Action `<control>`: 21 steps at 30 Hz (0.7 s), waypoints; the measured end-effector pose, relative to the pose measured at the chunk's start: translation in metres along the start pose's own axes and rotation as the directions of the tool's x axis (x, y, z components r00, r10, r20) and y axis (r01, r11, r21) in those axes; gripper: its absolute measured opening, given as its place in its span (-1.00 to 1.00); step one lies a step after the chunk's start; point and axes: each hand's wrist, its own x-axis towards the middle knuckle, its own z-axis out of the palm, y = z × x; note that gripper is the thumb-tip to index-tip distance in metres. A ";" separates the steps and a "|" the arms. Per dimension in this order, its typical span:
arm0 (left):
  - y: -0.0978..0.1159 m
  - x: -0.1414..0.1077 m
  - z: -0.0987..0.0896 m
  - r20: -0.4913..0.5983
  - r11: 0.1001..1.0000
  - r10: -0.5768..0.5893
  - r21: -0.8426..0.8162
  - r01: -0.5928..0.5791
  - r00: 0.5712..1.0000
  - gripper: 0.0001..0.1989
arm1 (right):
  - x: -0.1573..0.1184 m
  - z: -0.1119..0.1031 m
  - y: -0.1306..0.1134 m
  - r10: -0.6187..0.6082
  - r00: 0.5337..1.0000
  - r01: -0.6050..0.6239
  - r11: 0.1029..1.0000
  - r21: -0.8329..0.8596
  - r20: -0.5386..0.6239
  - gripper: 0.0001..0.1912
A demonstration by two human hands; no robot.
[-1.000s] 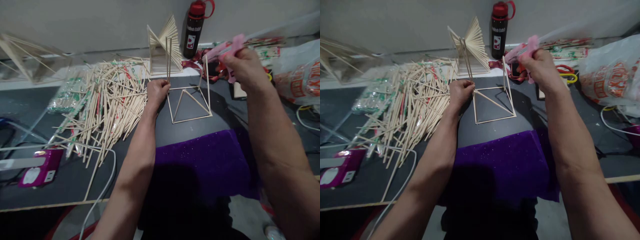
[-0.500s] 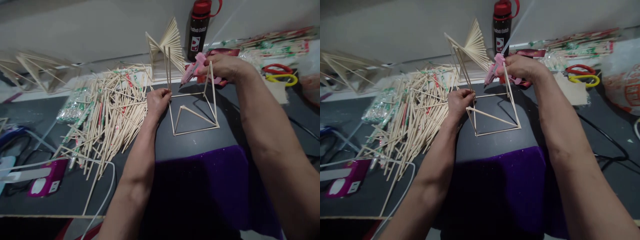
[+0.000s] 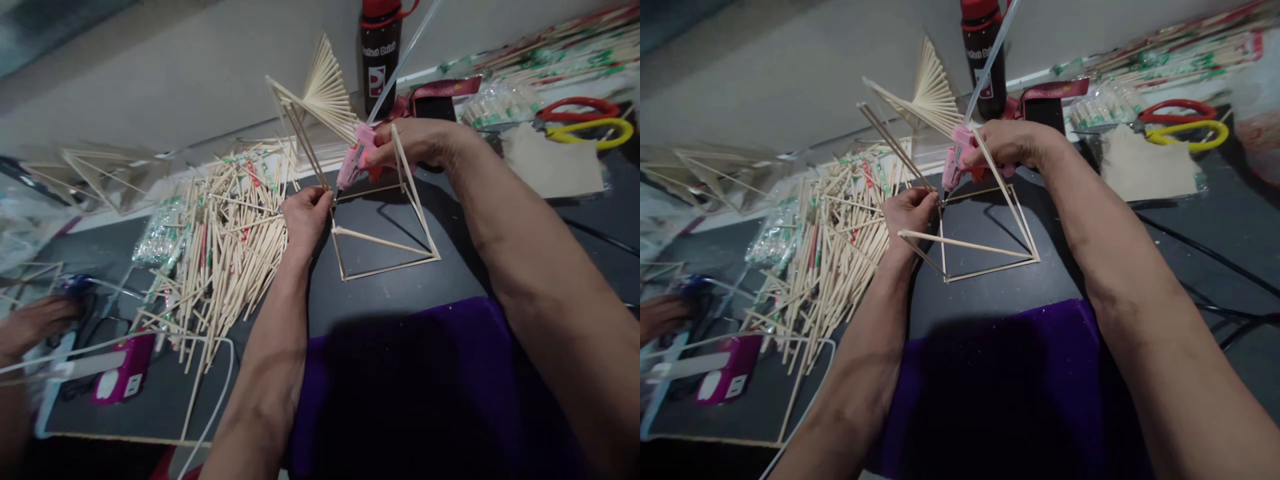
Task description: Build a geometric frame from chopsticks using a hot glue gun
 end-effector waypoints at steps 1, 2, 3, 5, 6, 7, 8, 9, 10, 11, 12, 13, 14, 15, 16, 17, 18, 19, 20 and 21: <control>-0.001 0.000 0.000 -0.005 1.000 -0.009 -0.003 0.009 1.000 -0.86 | 0.003 0.001 0.001 -0.011 1.000 0.011 1.000 0.025 0.000 -0.78; -0.002 0.000 0.000 -0.009 1.000 -0.016 -0.007 0.016 1.000 -0.86 | 0.005 0.002 0.003 -0.026 1.000 0.026 0.999 0.044 0.006 -0.79; -0.003 0.000 -0.001 -0.015 1.000 -0.018 -0.013 0.018 1.000 -0.86 | 0.009 0.003 0.005 -0.044 0.999 0.043 0.997 0.058 0.016 -0.79; -0.003 0.000 -0.001 -0.037 0.999 -0.020 -0.031 0.019 0.999 -0.87 | 0.016 0.004 0.009 -0.083 0.996 0.080 0.994 0.081 0.042 -0.78; -0.004 0.000 -0.002 -0.046 0.999 -0.022 -0.041 0.020 0.999 -0.88 | 0.020 0.004 0.011 -0.098 0.994 0.094 0.992 0.080 0.053 -0.77; -0.003 0.000 -0.002 -0.055 0.999 -0.023 -0.050 0.020 0.998 -0.88 | 0.023 0.004 0.013 -0.109 0.992 0.105 0.992 0.070 0.062 -0.75; -0.003 0.000 -0.002 -0.062 0.998 -0.024 -0.058 0.021 0.998 -0.88 | 0.025 0.005 0.014 -0.114 0.991 0.110 0.993 0.052 0.065 -0.73; -0.003 0.000 -0.002 -0.066 0.998 -0.026 -0.064 0.022 0.997 -0.88 | 0.027 0.005 0.014 -0.112 0.992 0.111 0.993 0.027 0.062 -0.72; -0.003 -0.001 -0.002 -0.069 0.997 -0.029 -0.069 0.024 0.997 -0.88 | 0.027 0.006 0.014 -0.106 0.993 0.106 0.994 -0.001 0.052 -0.71; -0.003 -0.001 -0.002 -0.072 0.997 -0.030 -0.076 0.025 0.997 -0.87 | 0.026 0.007 0.013 -0.097 0.994 0.098 0.995 -0.026 0.043 -0.69; -0.003 -0.001 -0.002 -0.075 0.996 -0.031 -0.084 0.025 0.997 -0.87 | 0.024 0.007 0.011 -0.091 0.995 0.092 0.995 -0.038 0.034 -0.68; -0.003 -0.001 -0.002 -0.076 0.996 -0.031 -0.088 0.024 0.997 -0.87 | 0.022 0.008 0.009 -0.091 0.996 0.092 0.995 -0.039 0.024 -0.67; -0.003 -0.001 -0.002 -0.074 0.996 -0.028 -0.091 0.022 0.997 -0.85 | 0.020 0.009 0.008 -0.092 0.996 0.093 0.995 -0.035 0.015 -0.65; -0.004 -0.001 -0.003 -0.068 0.995 -0.021 -0.095 0.015 0.997 -0.83 | 0.018 0.010 0.007 -0.097 0.995 0.097 0.995 -0.028 0.011 -0.64; -0.004 -0.001 -0.003 -0.060 0.995 -0.013 -0.099 0.007 0.998 -0.82 | 0.016 0.011 0.006 -0.104 0.995 0.104 0.994 -0.018 0.009 -0.63; -0.004 -0.001 -0.004 -0.052 0.995 -0.009 -0.102 0.003 0.999 -0.81 | 0.015 0.011 0.006 -0.113 0.994 0.113 0.994 -0.006 0.008 -0.62; -0.004 -0.001 -0.004 -0.046 0.995 -0.011 -0.101 0.006 0.999 -0.80 | 0.016 0.011 0.007 -0.125 0.992 0.125 0.992 0.003 0.010 -0.62; -0.004 -0.001 -0.005 -0.042 0.995 -0.019 -0.095 0.015 0.999 -0.81 | 0.017 0.011 0.008 -0.138 0.990 0.138 0.990 0.011 0.018 -0.63; -0.003 -0.001 -0.005 -0.038 0.996 -0.030 -0.085 0.027 0.999 -0.81 | 0.018 0.011 0.009 -0.153 0.988 0.153 0.988 0.020 0.030 -0.64; -0.001 -0.001 -0.006 -0.036 0.997 -0.043 -0.071 0.040 0.998 -0.81 | 0.020 0.011 0.010 -0.169 0.985 0.168 0.985 0.029 0.041 -0.67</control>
